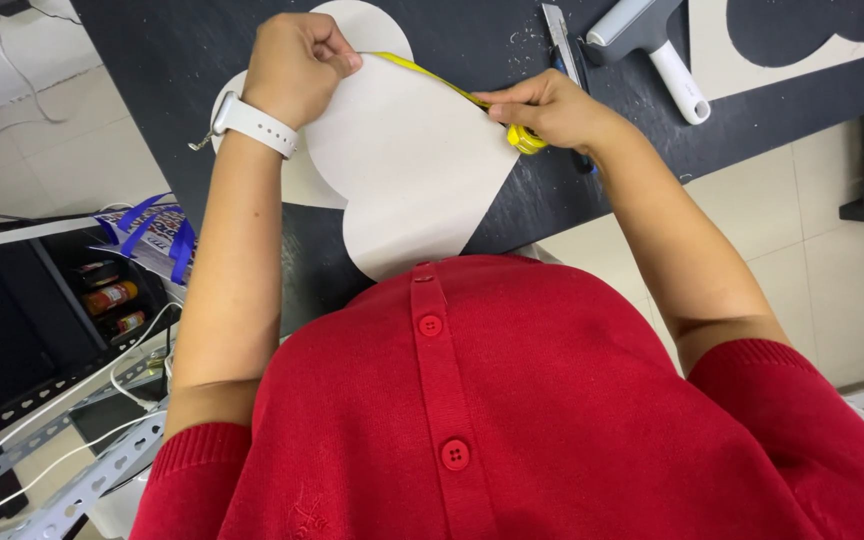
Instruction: The person walks to a workbench, uses a yellow measuring tape to measure a white heart-shaped cutout, and then uses their hands to wipe away small scraps and dust from the black work surface.
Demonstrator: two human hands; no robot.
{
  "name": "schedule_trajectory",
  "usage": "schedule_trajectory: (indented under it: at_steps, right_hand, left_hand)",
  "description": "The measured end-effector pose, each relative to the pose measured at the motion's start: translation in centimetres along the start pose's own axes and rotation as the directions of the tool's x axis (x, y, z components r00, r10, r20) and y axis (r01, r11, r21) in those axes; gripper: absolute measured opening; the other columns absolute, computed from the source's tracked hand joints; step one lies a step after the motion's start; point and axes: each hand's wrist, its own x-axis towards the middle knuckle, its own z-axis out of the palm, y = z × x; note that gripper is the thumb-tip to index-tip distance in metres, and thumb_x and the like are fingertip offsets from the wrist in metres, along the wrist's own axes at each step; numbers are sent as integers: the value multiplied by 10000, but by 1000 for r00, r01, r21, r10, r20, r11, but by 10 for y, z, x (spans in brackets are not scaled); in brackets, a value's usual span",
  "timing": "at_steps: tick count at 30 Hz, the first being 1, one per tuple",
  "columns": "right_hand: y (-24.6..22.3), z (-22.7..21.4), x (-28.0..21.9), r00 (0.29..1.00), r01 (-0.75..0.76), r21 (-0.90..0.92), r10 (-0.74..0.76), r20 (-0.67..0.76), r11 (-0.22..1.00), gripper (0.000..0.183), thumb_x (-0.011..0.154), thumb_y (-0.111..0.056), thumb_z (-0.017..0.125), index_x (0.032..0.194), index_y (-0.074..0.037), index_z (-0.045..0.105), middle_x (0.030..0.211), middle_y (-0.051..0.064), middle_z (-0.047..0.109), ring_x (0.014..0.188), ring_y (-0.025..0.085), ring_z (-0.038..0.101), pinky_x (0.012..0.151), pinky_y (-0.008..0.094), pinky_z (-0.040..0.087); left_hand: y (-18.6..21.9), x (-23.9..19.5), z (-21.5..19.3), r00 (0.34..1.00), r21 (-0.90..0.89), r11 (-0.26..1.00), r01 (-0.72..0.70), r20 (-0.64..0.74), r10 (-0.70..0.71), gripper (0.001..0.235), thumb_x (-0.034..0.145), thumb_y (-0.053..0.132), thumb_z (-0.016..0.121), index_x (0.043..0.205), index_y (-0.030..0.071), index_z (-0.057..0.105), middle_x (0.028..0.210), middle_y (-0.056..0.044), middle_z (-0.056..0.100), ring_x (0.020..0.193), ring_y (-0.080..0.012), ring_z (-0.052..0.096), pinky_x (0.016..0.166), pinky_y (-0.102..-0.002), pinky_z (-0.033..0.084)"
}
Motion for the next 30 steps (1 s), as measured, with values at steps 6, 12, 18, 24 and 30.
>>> schedule_trajectory:
  at_steps: [6,12,18,24,30]
  right_hand:
    - [1,-2,-16,1000,-16,-25,16,-6,1000,311,982,-131,652,1292,-112,666,1334,52,678,1174,71,629,1136,210,500]
    - [2,-1,-29,998,-53,48,54,-11,997,330,997,-113,644,1326,-87,667,1251,63,722,974,77,670,818,205,618]
    - [14,-7,-31,991,-22,-67,13,-134,998,314,1030,-147,650,1341,-145,691,1048,-15,754,879,-4,571,844,132,481]
    - [21,1,-39,993,45,-22,-48,-108,999,280,1016,-116,618,1288,-65,663,1283,80,700,1274,103,611,1208,225,429]
    - [9,10,-43,992,-13,4,14,-123,1000,305,997,-117,627,1298,-83,656,1368,68,657,1266,98,616,1176,210,452]
  left_hand:
    - [-11,-1,-1,1000,-4,1000,31,-6,-31,177,942,123,847,807,167,740,752,65,712,705,-38,611,658,-237,487]
    - [-8,-4,-4,1000,10,1000,3,-4,-2,139,966,134,852,857,151,768,824,31,746,767,-82,655,680,-270,520]
    - [-14,-8,-8,1000,-5,1000,-22,-10,22,143,979,129,868,880,136,765,813,18,729,751,-80,641,649,-263,495]
    - [-17,-16,-12,998,-84,994,65,-6,-66,147,980,127,856,875,148,754,831,36,744,781,-57,671,716,-234,541]
    - [-22,-17,-14,999,-101,994,48,-2,-49,150,981,117,859,881,135,749,856,24,756,800,-54,685,739,-226,550]
